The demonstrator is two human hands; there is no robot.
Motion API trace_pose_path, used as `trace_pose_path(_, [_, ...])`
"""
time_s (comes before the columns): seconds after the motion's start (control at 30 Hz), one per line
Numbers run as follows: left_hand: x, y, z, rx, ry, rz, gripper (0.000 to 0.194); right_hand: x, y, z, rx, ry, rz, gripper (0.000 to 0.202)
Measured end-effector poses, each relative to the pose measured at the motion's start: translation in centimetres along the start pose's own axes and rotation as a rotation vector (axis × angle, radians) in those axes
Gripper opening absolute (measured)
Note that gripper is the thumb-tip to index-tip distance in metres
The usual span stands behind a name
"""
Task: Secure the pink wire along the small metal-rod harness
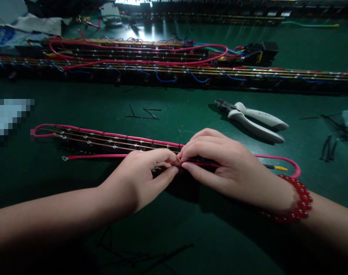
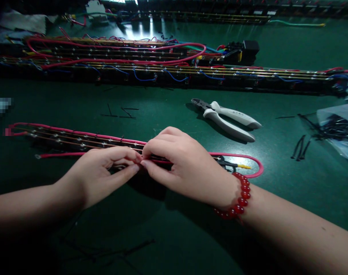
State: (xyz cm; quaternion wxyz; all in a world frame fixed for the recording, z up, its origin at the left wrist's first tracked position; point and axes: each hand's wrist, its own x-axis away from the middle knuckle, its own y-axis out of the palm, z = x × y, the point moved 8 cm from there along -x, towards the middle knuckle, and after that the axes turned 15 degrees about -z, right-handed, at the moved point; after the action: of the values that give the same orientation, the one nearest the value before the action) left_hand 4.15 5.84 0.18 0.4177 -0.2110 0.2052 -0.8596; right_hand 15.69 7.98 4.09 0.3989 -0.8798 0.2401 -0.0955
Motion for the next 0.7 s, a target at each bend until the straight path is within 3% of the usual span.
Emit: trace_pose_path(0.7, [-0.43,-0.05,0.18,-0.061,0.017,-0.038,0.013,0.22,-0.24,0.17,0.044,0.032,0.045,0.015])
